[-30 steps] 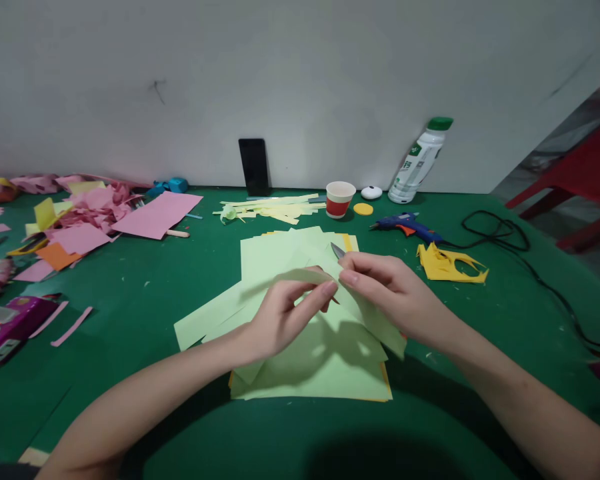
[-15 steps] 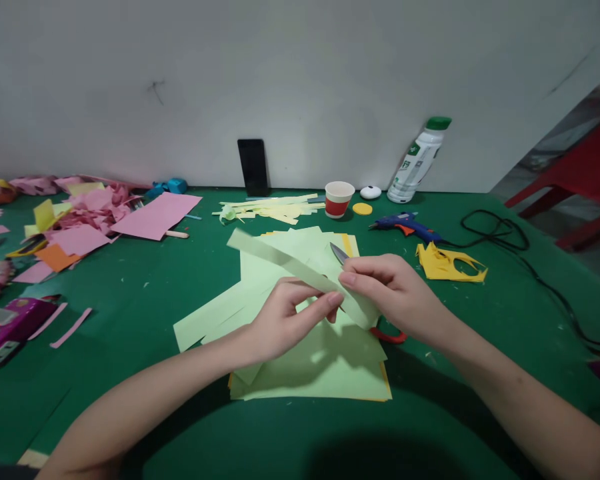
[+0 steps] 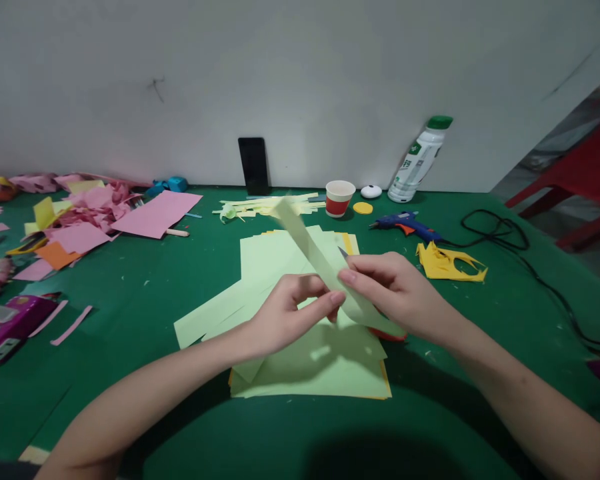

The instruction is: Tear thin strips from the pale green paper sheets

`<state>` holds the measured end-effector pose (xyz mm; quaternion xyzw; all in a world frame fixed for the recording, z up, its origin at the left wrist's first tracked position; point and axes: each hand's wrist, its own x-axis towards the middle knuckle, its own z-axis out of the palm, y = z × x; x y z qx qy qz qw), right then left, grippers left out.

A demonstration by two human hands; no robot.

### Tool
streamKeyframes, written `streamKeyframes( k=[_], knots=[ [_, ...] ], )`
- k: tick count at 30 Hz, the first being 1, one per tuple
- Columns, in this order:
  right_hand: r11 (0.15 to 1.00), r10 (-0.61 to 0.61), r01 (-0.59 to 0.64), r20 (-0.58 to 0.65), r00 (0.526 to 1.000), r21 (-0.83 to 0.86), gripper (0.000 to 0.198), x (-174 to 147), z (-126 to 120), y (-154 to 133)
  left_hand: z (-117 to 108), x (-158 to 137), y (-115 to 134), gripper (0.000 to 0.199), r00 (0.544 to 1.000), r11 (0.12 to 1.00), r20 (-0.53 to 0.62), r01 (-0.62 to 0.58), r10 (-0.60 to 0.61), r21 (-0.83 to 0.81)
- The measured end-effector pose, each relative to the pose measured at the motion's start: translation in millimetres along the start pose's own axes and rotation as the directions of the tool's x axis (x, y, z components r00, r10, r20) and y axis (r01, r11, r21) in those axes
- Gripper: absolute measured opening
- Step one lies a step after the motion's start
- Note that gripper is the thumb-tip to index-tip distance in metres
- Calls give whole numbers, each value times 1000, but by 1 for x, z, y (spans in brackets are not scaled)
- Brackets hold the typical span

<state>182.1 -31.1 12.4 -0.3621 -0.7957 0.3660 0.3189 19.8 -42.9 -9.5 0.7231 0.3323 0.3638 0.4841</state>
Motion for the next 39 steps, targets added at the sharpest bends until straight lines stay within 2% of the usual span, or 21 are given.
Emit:
streamKeyframes(
  k=[4, 6, 11, 14, 17, 21, 26, 31, 34, 37, 39],
  knots=[
    [996, -56, 61, 74, 996, -62, 37, 0, -1, 1, -1, 0, -1, 35, 994, 996, 91, 67, -62, -52],
    [996, -48, 54, 79, 996, -75, 36, 0, -1, 0, 0, 0, -1, 39, 994, 996, 75, 79, -76, -34],
    [999, 17, -13, 70, 997, -53, 36, 0, 0, 0, 0, 0, -3, 35, 1000, 999, 13, -13, 13, -46],
    [999, 8, -5, 76, 997, -49, 33, 0, -1, 1, 0, 0, -3, 34, 999, 1000, -35, -14, 14, -4],
    [998, -20, 25, 87, 996, -55, 33, 0, -3, 3, 0, 1, -2, 30, 1000, 1000, 0, 16, -16, -14],
    [999, -3, 7, 110, 994, -37, 36, 0, -3, 2, 0, 1, -1, 30, 999, 1000, 38, 14, -14, 0],
    [999, 26, -24, 37, 999, -48, 37, 1, 1, 1, 0, 0, -4, 31, 1000, 999, 11, 18, -18, -30],
    [999, 31, -30, 30, 999, -38, 35, 2, 1, 2, -2, 0, -5, 29, 999, 1000, -35, -12, 12, -7],
    [999, 21, -20, 31, 999, -31, 33, 2, 0, 3, -1, 0, -4, 25, 999, 999, 33, 33, -32, -29],
    [999, 10, -8, 38, 999, -50, 34, 3, 2, 4, 1, 0, -2, 30, 994, 995, 35, 99, -99, 9],
    [993, -17, 13, -33, 999, -115, 35, 3, 4, 5, 2, 1, -2, 33, 994, 993, 23, 110, -111, 33]
  ],
)
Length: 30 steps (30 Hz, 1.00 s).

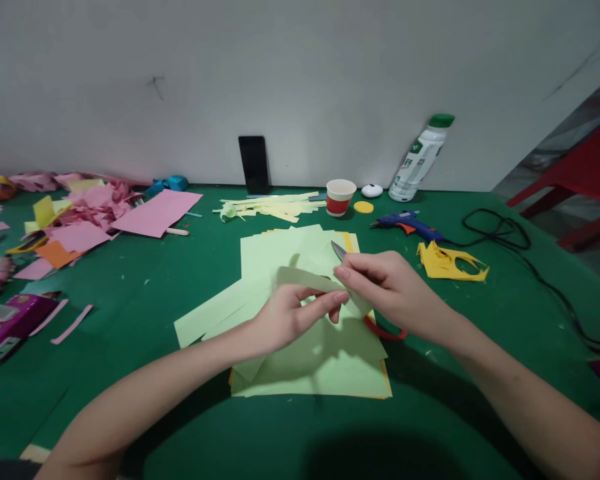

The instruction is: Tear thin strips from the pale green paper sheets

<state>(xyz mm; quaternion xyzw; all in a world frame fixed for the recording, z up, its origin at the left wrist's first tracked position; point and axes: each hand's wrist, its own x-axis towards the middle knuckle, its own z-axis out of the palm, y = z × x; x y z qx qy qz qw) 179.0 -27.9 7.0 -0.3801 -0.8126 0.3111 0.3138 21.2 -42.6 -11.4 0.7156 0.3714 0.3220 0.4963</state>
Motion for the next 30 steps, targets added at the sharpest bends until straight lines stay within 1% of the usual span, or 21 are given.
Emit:
streamKeyframes(
  k=[3, 4, 6, 8, 12, 15, 17, 18, 20, 22, 24, 27, 30],
  knots=[
    [998, -20, 13, -104, 994, -66, 35, 0, 2, 1, -2, 1, 1, 32, 998, 997, -1, -62, 62, 53],
    [998, -19, 11, -111, 994, -70, 34, 0, 1, 1, -3, 1, 2, 33, 997, 994, -5, -79, 79, 74],
    [998, -16, 10, -86, 996, -64, 33, -1, 0, 1, -5, 1, 2, 33, 996, 992, -25, -84, 87, 90],
    [998, -16, 12, -53, 998, -60, 33, -1, -2, 1, -6, 1, 2, 35, 998, 996, -26, -57, 59, 67],
    [998, -15, 14, -12, 1000, -67, 34, 0, -2, 1, -4, 0, -1, 40, 996, 997, 45, 73, -72, -31],
    [995, -9, 2, -73, 997, -97, 33, 0, 1, 1, -3, 1, -2, 39, 995, 991, 51, 90, -85, -103],
    [995, 7, -20, -131, 991, -100, 33, 0, 2, 1, -4, 2, -2, 38, 996, 990, 45, 80, -75, -117],
    [996, 20, -33, -140, 990, -88, 32, 0, 2, 1, -4, 1, -2, 38, 997, 992, 37, 65, -61, -112],
    [997, 53, -59, -105, 993, -53, 29, -1, 1, 1, -5, 2, -3, 37, 1000, 996, 10, 20, -19, -92],
    [997, 71, -73, -37, 997, -34, 28, 0, -1, 1, -6, 2, -3, 35, 1000, 998, -7, -7, 7, -66],
    [997, 68, -68, 3, 998, -34, 29, 0, -3, 1, -6, 3, -3, 31, 1000, 999, 5, 18, -17, -50],
    [998, 60, -60, 6, 998, -32, 30, 0, -3, 2, -4, 5, -1, 31, 997, 995, 41, 73, -70, -69],
    [998, 41, -41, -5, 999, -40, 31, 0, -1, 2, -3, 4, 1, 34, 996, 994, 46, 76, -73, -77]
  ],
)
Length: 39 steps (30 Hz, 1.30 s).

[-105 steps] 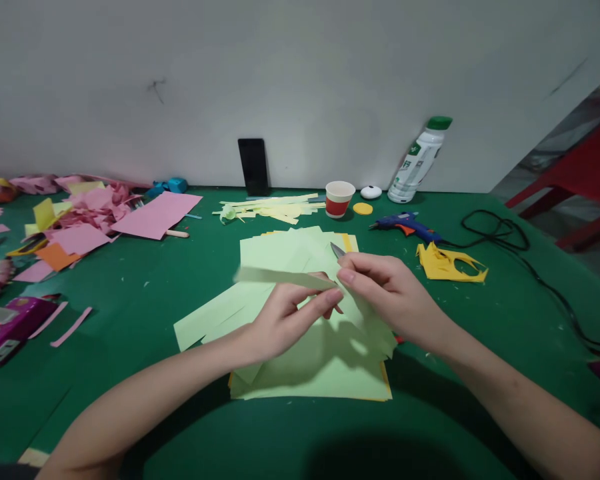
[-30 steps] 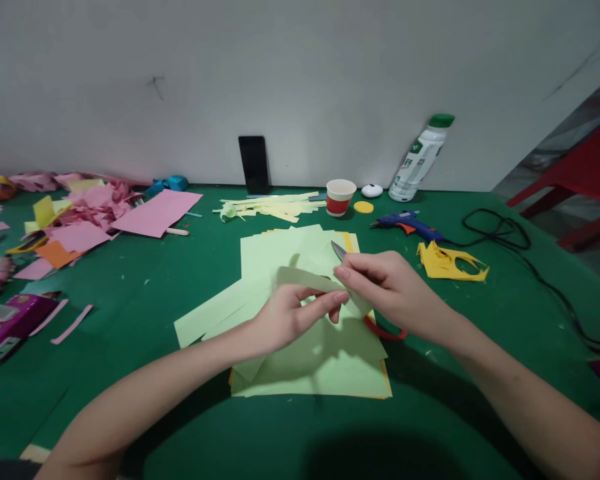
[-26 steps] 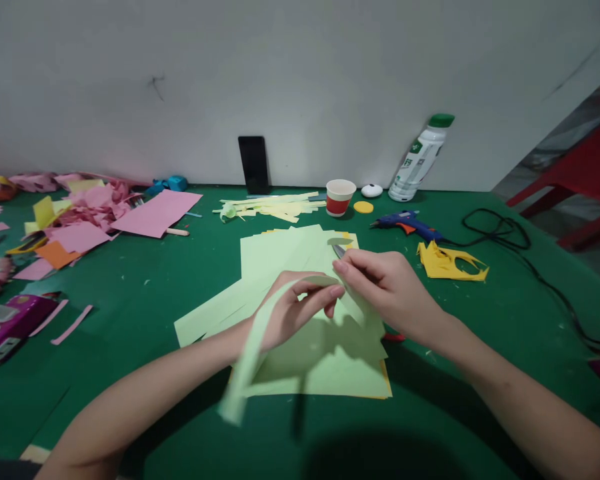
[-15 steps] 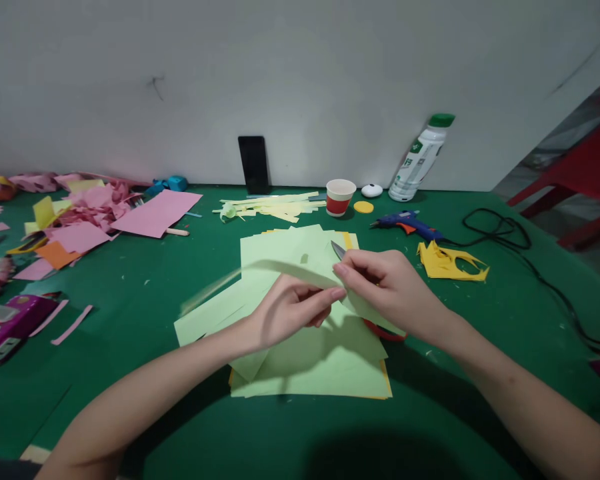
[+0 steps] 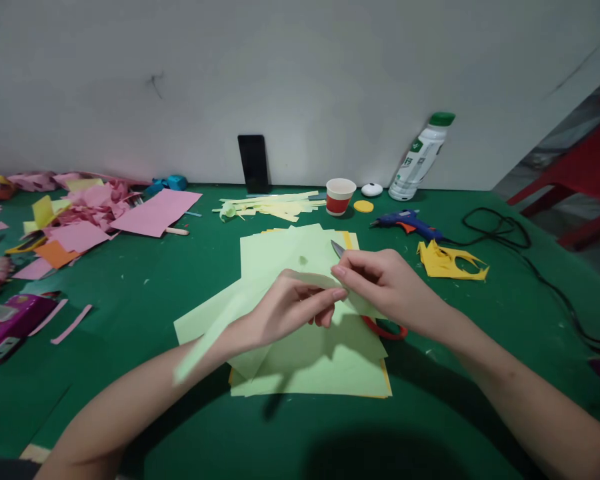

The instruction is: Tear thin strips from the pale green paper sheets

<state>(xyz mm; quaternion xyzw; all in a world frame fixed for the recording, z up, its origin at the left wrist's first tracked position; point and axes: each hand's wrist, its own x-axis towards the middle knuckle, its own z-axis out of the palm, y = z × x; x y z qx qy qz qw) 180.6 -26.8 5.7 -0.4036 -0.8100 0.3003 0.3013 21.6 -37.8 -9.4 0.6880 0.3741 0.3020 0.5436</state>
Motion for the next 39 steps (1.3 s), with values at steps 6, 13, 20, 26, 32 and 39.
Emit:
streamKeyframes(
  k=[6, 13, 20, 26, 32, 39],
  knots=[
    [999, 47, -48, -115, 992, -9, 31, -1, 5, -1, -3, -1, -2, 37, 999, 1000, -36, 6, -5, 26],
    [965, 88, -105, 81, 993, 242, 28, -1, -4, 1, -8, 0, -7, 30, 995, 993, -70, -78, 71, -93],
    [903, 141, -90, -91, 986, 419, 27, -2, 1, -4, -8, -2, -4, 31, 990, 994, 98, -105, 101, 36],
    [751, 328, -80, -265, 907, 656, 26, 1, -3, 0, -3, -5, 3, 28, 914, 975, 373, -204, 159, 85],
    [783, 174, -314, 295, 940, 538, 32, -4, -14, -3, -1, -11, 8, 31, 990, 991, 42, -135, 135, 8],
    [823, 78, -296, 421, 904, 484, 22, -12, -20, -21, -3, -16, 9, 31, 988, 980, -71, -145, 137, -133]
  ],
)
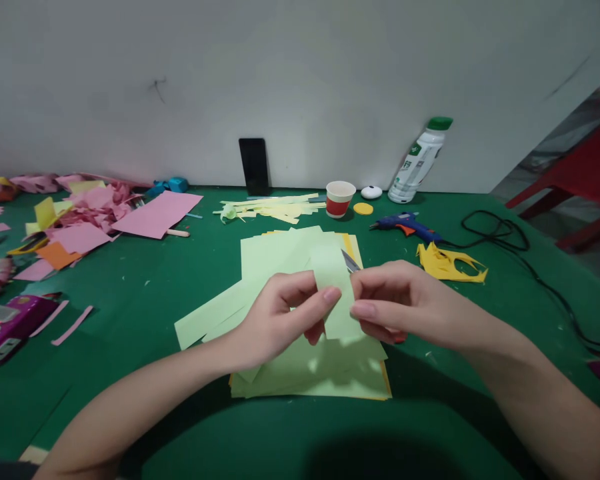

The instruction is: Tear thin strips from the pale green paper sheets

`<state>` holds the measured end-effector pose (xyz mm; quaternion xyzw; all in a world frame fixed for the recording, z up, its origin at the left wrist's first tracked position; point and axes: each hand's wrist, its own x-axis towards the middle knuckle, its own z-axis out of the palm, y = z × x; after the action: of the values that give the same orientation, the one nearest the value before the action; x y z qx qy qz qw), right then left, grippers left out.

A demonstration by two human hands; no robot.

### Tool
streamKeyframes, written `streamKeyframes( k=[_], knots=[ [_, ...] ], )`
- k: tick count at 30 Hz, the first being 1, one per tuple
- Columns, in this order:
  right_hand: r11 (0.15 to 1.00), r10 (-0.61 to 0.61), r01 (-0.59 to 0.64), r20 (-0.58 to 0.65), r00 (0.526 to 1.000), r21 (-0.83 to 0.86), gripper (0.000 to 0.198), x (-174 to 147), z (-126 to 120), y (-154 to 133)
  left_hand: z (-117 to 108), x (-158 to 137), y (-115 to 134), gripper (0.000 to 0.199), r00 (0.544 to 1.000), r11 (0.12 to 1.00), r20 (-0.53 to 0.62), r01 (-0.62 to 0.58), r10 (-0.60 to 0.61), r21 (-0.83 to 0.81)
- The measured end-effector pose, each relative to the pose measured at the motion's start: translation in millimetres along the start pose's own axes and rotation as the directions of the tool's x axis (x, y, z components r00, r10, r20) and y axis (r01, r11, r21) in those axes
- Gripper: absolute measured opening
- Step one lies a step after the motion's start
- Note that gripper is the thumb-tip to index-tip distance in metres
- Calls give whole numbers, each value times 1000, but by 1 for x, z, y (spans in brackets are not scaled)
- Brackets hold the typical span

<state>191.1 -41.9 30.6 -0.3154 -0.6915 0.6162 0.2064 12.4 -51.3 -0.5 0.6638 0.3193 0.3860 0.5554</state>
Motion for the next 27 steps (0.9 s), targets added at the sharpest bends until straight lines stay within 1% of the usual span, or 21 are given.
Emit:
streamKeyframes(
  k=[3, 7, 10, 13, 17, 23, 27],
  knots=[
    [1000, -8, 8, -6, 1000, -12, 23, 0, 1, 0, 0, -2, 1, 32, 1000, 1000, 1, -14, 14, -18],
    [998, -60, 61, -101, 993, 8, 23, 1, 2, 3, -2, -4, 4, 30, 992, 995, 109, -59, 67, -77],
    [998, -59, 62, -115, 992, 22, 22, 1, 3, 5, -3, -5, 5, 26, 983, 993, 161, -76, 89, -87],
    [999, -47, 49, -86, 995, 21, 23, 0, 3, 6, -4, -5, 7, 24, 981, 992, 158, -100, 110, -74],
    [999, -41, 41, -46, 998, 1, 27, -1, 1, 4, -3, -4, 8, 25, 983, 993, 140, -114, 116, -17],
    [997, -44, 42, -28, 999, -70, 23, -1, 0, 2, -2, -4, 10, 26, 987, 994, 121, -106, 104, 9],
    [996, -51, 52, 8, 999, -73, 21, -2, -2, 2, -2, -5, 10, 24, 988, 995, 128, -95, 92, 21]
  ],
)
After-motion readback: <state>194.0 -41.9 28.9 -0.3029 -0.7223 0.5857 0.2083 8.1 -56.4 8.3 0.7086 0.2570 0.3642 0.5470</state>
